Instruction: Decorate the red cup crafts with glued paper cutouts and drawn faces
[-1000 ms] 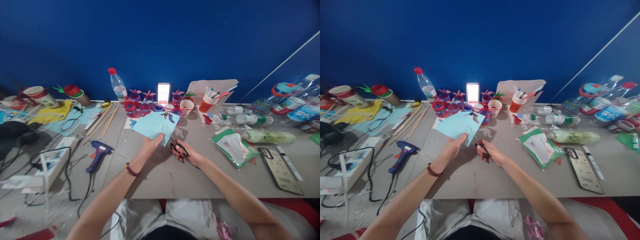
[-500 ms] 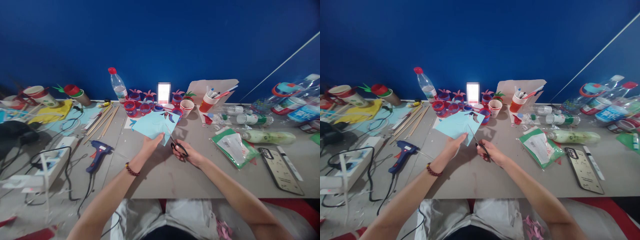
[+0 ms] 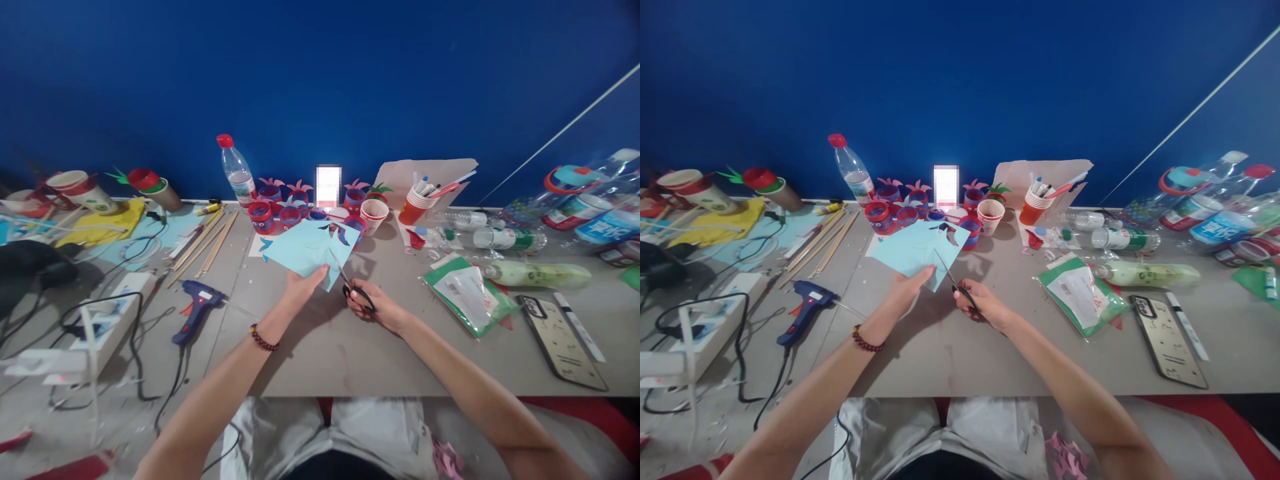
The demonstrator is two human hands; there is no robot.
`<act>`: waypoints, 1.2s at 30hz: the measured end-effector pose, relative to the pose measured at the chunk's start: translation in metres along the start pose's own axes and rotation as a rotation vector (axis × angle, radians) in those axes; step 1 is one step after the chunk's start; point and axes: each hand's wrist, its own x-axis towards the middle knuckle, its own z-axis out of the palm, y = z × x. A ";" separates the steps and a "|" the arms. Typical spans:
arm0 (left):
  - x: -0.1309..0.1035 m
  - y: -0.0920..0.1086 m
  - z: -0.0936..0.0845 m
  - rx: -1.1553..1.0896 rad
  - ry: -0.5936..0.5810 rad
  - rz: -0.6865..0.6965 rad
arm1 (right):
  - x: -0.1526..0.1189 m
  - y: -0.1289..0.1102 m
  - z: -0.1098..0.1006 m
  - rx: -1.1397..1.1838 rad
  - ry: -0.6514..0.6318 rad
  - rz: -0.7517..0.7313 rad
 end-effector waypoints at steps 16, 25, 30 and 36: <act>0.001 0.002 -0.002 0.041 -0.017 0.000 | 0.001 0.000 0.001 0.013 0.004 -0.024; 0.001 0.004 -0.003 0.051 -0.021 0.003 | 0.002 0.002 0.000 0.022 -0.006 -0.041; 0.000 0.007 -0.003 0.056 -0.026 0.005 | 0.002 0.003 -0.003 0.011 0.004 -0.035; 0.001 0.006 -0.003 0.050 -0.037 0.002 | 0.003 0.003 -0.002 0.010 0.021 -0.028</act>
